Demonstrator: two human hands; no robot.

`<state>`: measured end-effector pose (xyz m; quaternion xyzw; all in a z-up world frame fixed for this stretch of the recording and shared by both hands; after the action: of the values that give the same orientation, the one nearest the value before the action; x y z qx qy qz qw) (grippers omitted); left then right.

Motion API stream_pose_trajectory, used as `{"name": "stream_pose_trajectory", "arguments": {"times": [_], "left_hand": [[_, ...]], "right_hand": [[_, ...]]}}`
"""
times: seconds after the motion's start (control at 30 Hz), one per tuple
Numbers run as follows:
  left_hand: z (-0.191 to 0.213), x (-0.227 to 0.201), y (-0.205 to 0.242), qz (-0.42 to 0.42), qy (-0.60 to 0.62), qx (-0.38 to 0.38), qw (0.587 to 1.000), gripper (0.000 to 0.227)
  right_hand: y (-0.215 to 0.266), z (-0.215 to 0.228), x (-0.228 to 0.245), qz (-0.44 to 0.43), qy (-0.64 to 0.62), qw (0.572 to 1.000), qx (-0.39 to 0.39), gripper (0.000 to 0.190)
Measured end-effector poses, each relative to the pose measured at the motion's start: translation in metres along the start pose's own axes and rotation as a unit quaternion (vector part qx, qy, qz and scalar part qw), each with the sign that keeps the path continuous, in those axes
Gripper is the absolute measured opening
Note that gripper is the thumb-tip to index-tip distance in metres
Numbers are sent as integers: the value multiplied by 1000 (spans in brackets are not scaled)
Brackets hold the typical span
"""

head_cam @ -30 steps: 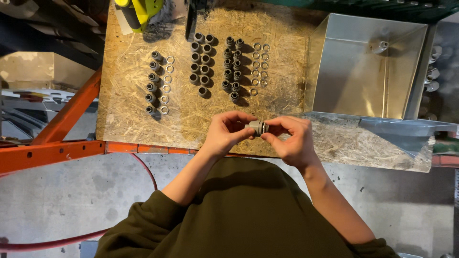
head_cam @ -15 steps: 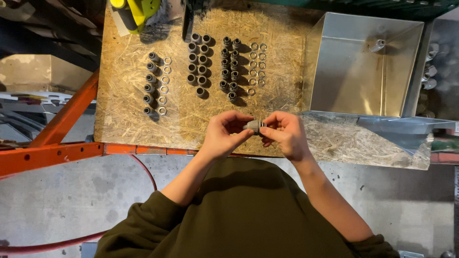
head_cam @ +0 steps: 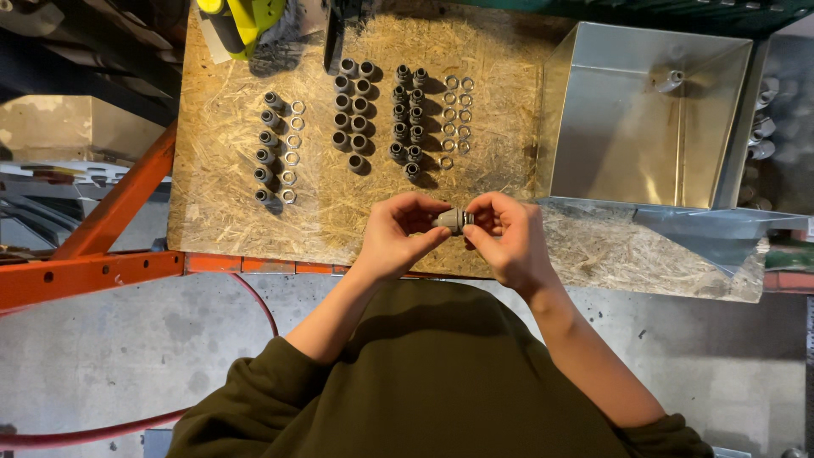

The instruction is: The person repeatedly picks up a metal pipe fitting and a nut from a workbench, threads the nut onto the fitting by hand, and places the assembled unit into a metal bin. The process is repeated multiple times with identical components.

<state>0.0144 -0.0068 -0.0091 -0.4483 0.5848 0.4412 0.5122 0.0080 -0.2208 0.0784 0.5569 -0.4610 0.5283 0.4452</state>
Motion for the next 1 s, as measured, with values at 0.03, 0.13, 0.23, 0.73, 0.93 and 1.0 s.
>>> {"name": "stream_pose_trajectory", "arguments": {"times": [0.03,0.13,0.23,0.73,0.93,1.0], "left_hand": [[0,-3,0,-4,-5,1,1000,43],[0,-4,-1,-15,-20,4,1000,44],[0,-19,2,-26,-34,0,999,43],[23,43,-19,-156,-434,22,887,34],[33,158,-8,-235,-646,115,717,72],[29,162,-7,-221,-669,116,700,75]], "right_hand": [[0,-1,1,4,6,1000,-1,17],[-1,5,-12,-19,-49,999,-5,16],[-2,5,-7,-47,-20,999,4,18],[-25,79,-84,-78,-128,988,-41,41],[-39,197,-114,-44,-90,975,-196,50],[-51,243,-132,-25,-51,966,-251,51]]}}
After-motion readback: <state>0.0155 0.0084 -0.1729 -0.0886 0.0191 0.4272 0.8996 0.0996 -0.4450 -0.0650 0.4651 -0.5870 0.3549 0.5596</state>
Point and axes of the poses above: each hand's wrist, its own y-axis away from the middle knuckle, its own z-axis out of the back of the hand, x = y × z, the point moved 2 cm from there along -y, towards the middle knuckle, and after that the axes turned 14 degrees about -y, right-handed, at the moved point
